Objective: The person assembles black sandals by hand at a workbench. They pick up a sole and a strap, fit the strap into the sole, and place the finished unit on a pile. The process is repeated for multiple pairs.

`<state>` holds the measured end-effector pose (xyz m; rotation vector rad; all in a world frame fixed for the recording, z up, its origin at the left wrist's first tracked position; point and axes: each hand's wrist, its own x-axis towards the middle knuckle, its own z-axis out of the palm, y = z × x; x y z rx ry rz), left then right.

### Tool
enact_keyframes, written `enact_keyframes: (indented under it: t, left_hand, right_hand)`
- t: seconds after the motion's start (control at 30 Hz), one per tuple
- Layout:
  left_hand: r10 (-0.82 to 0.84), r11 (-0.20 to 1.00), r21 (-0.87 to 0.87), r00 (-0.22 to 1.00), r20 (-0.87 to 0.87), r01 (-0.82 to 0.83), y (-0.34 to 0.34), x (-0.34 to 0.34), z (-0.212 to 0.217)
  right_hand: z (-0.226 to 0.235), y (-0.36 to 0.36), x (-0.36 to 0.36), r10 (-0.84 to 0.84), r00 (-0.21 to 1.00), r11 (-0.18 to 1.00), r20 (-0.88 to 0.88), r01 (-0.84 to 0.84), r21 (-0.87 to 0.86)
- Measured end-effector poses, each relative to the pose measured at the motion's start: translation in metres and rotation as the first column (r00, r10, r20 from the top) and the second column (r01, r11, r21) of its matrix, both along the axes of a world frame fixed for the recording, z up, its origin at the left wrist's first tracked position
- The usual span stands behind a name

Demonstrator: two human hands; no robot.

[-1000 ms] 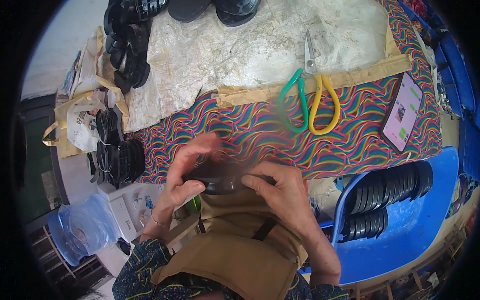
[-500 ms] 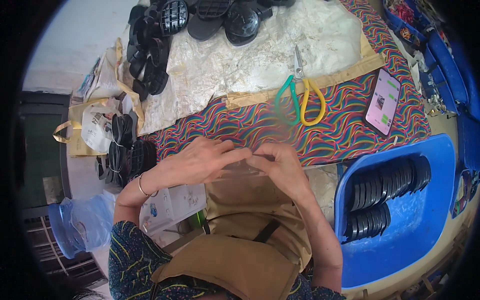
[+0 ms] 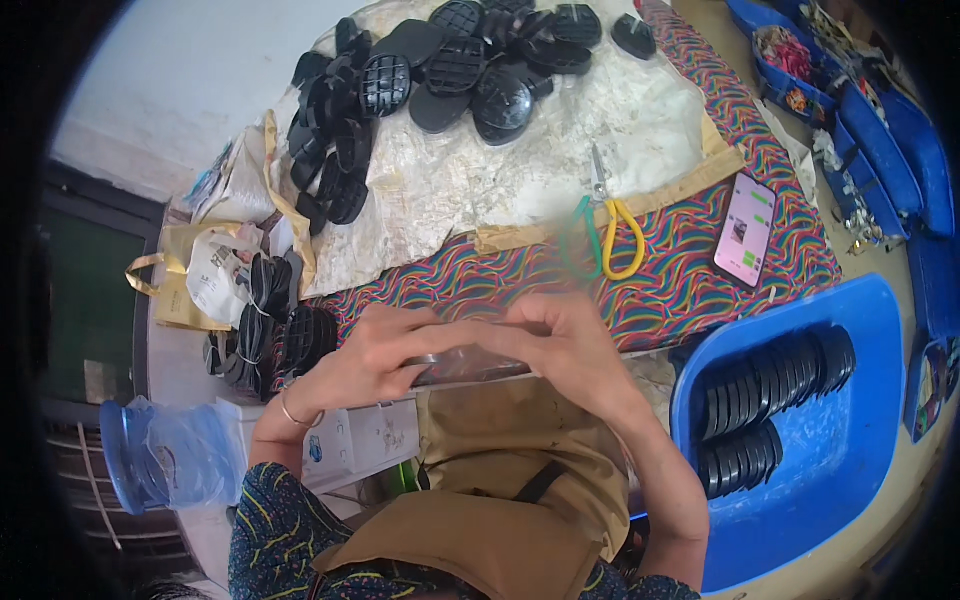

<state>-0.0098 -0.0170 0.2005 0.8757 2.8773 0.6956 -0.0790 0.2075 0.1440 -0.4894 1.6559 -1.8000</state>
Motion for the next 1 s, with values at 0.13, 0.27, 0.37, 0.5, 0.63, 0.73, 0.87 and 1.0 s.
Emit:
enact_keyframes:
  t: [0.13, 0.27, 0.37, 0.5, 0.63, 0.73, 0.87, 1.0]
  left_hand:
    - [0.038, 0.965, 0.254, 0.996, 0.084, -0.058, -0.003, 0.009, 0.023]
    - [0.089, 0.857, 0.484, 0.976, 0.197, -0.176, -0.005, 0.026, 0.020]
    - [0.116, 0.797, 0.561, 0.968, 0.221, -0.224, -0.007, 0.036, 0.018]
    - [0.184, 0.671, 0.669, 0.946, 0.268, -0.319, -0.006, 0.051, 0.015]
    - [0.230, 0.495, 0.773, 0.918, 0.324, -0.397, 0.003, 0.060, 0.007]
    - [0.263, 0.362, 0.825, 0.897, 0.355, -0.433, 0.011, 0.064, 0.003]
    - [0.327, 0.283, 0.840, 0.870, 0.369, -0.463, 0.017, 0.062, -0.005]
    - [0.336, 0.131, 0.851, 0.830, 0.445, -0.509, 0.024, 0.062, -0.011]
  right_hand:
    - [0.033, 0.011, -0.005, 0.065, 0.986, 0.996, 0.152, -0.055, -0.070]
    - [0.039, 0.029, -0.001, 0.064, 0.973, 0.996, 0.223, -0.047, -0.082]
    - [0.036, 0.043, 0.008, 0.051, 0.964, 0.989, 0.263, -0.012, -0.145]
    - [0.030, 0.052, 0.025, -0.037, 0.961, 0.971, 0.273, 0.099, -0.217]
    - [0.025, 0.052, 0.045, -0.135, 0.954, 0.946, 0.268, 0.204, -0.251]
    - [0.023, 0.043, 0.061, -0.194, 0.939, 0.918, 0.284, 0.276, -0.284]
    - [0.020, 0.032, 0.078, -0.199, 0.909, 0.881, 0.365, 0.330, -0.340]
    - [0.009, 0.021, 0.096, -0.224, 0.888, 0.845, 0.402, 0.383, -0.373]
